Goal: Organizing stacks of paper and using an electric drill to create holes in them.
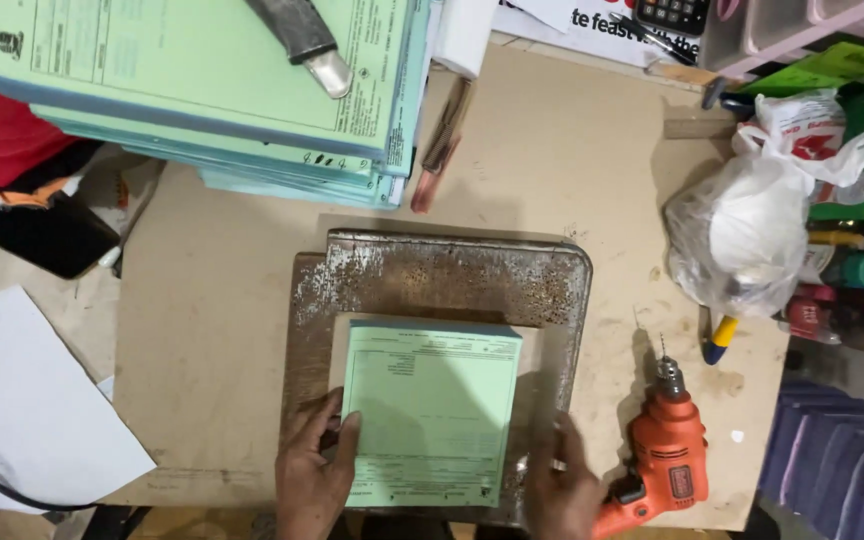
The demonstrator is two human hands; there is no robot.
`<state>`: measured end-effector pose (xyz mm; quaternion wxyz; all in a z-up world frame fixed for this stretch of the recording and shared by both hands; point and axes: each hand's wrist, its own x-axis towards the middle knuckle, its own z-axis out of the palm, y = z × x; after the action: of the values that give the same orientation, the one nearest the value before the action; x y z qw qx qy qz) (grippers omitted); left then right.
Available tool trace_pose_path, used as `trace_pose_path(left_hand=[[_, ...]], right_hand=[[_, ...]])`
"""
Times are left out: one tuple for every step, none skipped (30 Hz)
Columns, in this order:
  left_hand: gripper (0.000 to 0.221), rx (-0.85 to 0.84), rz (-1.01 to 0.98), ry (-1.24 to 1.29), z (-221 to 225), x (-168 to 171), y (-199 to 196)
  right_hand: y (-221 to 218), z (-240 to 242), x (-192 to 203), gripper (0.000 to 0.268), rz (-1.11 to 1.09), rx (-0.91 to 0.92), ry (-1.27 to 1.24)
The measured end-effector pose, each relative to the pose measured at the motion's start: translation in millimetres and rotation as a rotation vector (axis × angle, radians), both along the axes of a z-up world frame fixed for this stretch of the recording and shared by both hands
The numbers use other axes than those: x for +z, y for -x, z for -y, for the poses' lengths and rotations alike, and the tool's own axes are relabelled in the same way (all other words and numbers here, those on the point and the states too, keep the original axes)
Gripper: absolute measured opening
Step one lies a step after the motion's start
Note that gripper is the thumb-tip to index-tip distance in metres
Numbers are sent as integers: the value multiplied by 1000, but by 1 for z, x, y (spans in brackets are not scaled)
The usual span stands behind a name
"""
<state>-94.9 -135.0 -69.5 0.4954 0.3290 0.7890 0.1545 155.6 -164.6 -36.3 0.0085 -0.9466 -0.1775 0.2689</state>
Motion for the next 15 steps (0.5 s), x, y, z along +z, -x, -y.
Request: trace_pose_path(left_hand=[[54,2,3,1,6,-9,1],[51,-59,-39,-167,13,-18,1],[47,-124,-80,-332,20,-26,2],[47,-126,-75,-328,19,-22,2],[50,-106,-50,-270,17,-18,1],[52,-86,-24,-212,16,-14,0],[52,-86,-18,-213,14,-13,0],[52,-95,10,-175,13,-11,0],[53,-101,32,-137,12,-8,2],[53,-97,34,-137,11,-7,1],[55,-143,11,-94,9,-5,1],[58,-189,-12,-51,8,-3,0],[58,-187,-10,-57,4,1,-1],[57,-200,34,-21,1,5,-3],[57,-213,76,22,1,10,-4]], right_hand=[[1,11,-16,44,3,2,1],[1,21,-33,45,-5,123,-101],[2,34,-49,45,-11,238,-200],[6,33,-45,45,-7,236,-195],[8,31,-41,46,-117,263,-222],[11,29,-37,47,-226,290,-249],[13,19,-26,47,-219,291,-248],[15,9,-15,51,-278,164,-164],[18,-1,-4,55,-339,41,-80],[14,2,-11,55,-337,45,-80],[11,7,-17,54,-368,129,-170],[8,12,-22,53,-398,212,-261],[4,15,-30,53,-395,215,-266],[1,18,-37,49,-405,280,-313],[-2,25,-44,46,-418,343,-354]])
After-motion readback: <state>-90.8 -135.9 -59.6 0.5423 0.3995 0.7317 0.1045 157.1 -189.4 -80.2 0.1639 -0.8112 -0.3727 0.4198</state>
